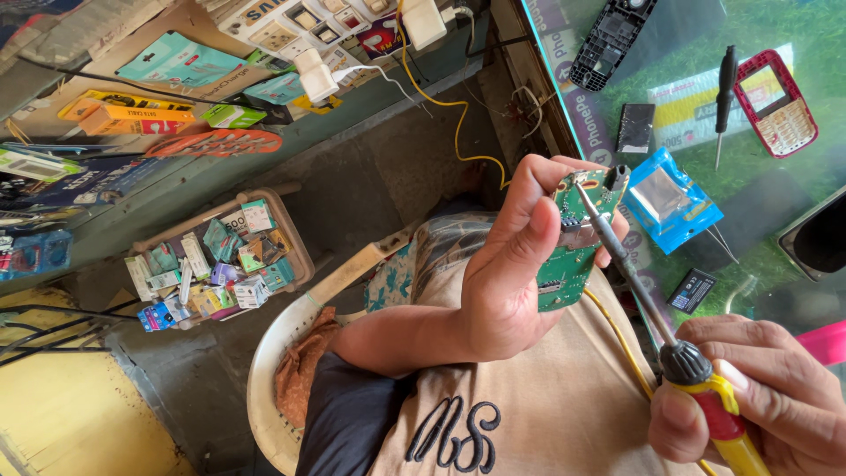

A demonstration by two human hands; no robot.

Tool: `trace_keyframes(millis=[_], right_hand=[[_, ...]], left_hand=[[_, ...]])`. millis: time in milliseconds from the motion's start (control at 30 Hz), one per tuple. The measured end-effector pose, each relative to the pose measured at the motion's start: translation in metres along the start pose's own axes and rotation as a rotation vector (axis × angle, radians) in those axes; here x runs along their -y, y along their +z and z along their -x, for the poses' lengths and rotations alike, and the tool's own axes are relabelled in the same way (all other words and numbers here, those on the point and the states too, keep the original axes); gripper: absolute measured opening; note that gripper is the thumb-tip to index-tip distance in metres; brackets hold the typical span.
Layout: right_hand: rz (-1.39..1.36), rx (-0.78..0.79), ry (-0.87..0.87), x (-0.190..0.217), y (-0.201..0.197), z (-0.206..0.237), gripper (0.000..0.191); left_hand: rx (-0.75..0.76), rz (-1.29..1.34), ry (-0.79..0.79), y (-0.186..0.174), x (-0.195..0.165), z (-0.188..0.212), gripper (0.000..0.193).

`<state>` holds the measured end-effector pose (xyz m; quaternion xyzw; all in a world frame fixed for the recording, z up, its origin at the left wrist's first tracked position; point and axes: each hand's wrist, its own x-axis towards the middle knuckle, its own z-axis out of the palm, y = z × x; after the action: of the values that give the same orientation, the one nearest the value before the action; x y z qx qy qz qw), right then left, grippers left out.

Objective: The person disassembles a mobile phone, removes the back cover and battery, and uses a screwdriver and soldering iron to work on the circuit board. The person handles the phone components and tools throughout the clip.

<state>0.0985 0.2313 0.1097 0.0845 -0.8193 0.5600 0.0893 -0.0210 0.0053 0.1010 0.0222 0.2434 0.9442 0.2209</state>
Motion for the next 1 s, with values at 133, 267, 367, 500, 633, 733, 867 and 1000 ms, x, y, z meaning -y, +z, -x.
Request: trace_keyframes(millis=[133, 267, 367, 500, 633, 733, 867, 1000], right_hand=[[-0.068, 0.041, 0.008, -0.002, -0.005, -0.002, 0.023], [-0.039, 0.034, -0.016, 0.0, -0.001, -0.005, 0.022], [-0.013, -0.006, -0.022, 0.002, 0.003, -0.003, 0.026], [-0.057, 0.038, 0.221, 0.006, -0.006, 0.002, 0.018], [-0.023, 0.024, 0.106, 0.003, -0.005, 0.003, 0.023], [0.006, 0.031, -0.04, -0.001, 0.0, -0.002, 0.028], [-0.081, 0.019, -0.015, -0.002, 0.0, -0.004, 0.027], [-0.131, 0.09, 0.179, -0.003, -0.015, 0.009, 0.021]], left_hand=[[-0.005, 0.007, -0.008, -0.001, 0.0, 0.0, 0.043], [-0.003, -0.001, -0.01, -0.001, -0.001, 0.0, 0.043], [-0.001, -0.002, -0.011, 0.0, -0.001, -0.001, 0.044], [0.008, -0.014, 0.003, 0.001, -0.001, -0.001, 0.045], [0.013, -0.018, 0.005, 0.001, -0.001, -0.001, 0.045], [0.008, -0.007, -0.001, 0.0, -0.001, -0.001, 0.044], [0.013, 0.001, -0.005, -0.002, -0.001, -0.001, 0.043], [0.022, 0.006, 0.001, -0.002, -0.002, -0.001, 0.043]])
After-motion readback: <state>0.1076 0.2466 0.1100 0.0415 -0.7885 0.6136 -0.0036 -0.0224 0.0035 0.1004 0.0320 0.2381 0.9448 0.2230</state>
